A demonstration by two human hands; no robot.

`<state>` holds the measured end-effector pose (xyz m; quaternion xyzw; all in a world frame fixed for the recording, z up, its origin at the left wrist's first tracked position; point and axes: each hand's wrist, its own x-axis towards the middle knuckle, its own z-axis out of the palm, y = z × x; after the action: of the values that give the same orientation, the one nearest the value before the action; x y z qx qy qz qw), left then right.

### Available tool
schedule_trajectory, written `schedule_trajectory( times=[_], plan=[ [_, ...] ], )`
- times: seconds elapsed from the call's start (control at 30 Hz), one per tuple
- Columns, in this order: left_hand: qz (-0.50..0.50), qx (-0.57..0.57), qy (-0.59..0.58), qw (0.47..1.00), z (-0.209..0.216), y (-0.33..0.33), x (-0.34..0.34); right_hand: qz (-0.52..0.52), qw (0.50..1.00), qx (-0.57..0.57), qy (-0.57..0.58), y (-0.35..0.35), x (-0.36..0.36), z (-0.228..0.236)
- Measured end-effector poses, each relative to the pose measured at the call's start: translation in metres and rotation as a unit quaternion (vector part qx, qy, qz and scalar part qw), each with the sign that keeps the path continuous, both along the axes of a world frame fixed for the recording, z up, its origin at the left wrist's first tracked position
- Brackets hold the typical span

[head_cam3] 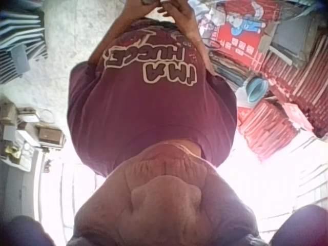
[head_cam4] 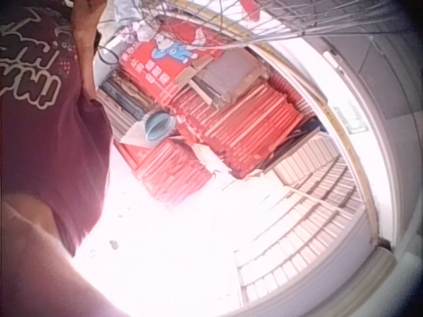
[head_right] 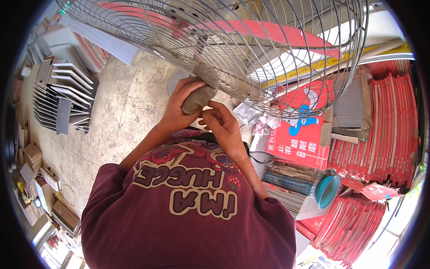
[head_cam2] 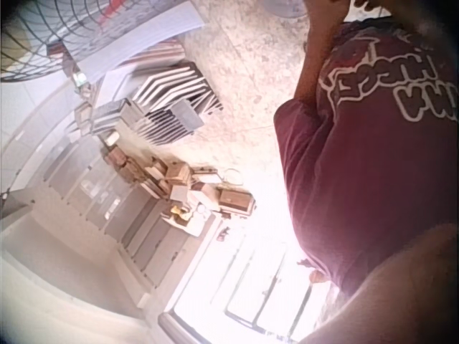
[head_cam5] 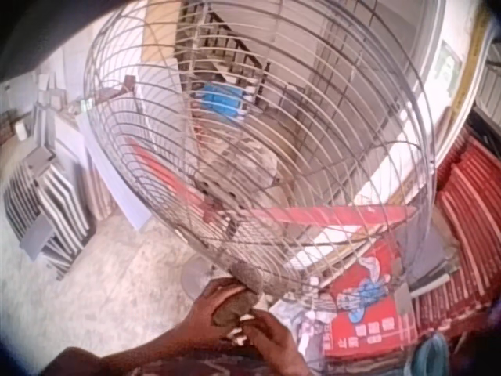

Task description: The person cleans a large industrial fan with a cloth, wiping the metal cage wires and then the base.

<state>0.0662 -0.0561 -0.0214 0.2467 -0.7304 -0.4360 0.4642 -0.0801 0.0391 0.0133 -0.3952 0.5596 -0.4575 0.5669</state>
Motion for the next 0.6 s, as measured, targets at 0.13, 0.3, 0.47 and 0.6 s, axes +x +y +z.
schedule_trajectory(
  times=[0.13,0.3,0.47,0.6],
  plan=[
    [-0.019,0.107,0.037,0.993,-0.02,-0.002,0.003,0.005,1.0,0.017,0.003,0.001,0.001,0.002],
    [-0.019,0.264,0.105,0.959,-0.014,0.001,0.022,0.01,1.0,0.012,0.005,0.001,0.001,0.004],
    [0.027,0.353,0.243,0.903,0.007,-0.007,0.046,0.015,1.0,0.006,0.004,0.002,0.0,0.003],
    [0.073,0.306,0.318,0.894,0.031,-0.016,0.067,0.017,1.0,0.006,0.002,0.002,0.001,0.004]
  ],
)
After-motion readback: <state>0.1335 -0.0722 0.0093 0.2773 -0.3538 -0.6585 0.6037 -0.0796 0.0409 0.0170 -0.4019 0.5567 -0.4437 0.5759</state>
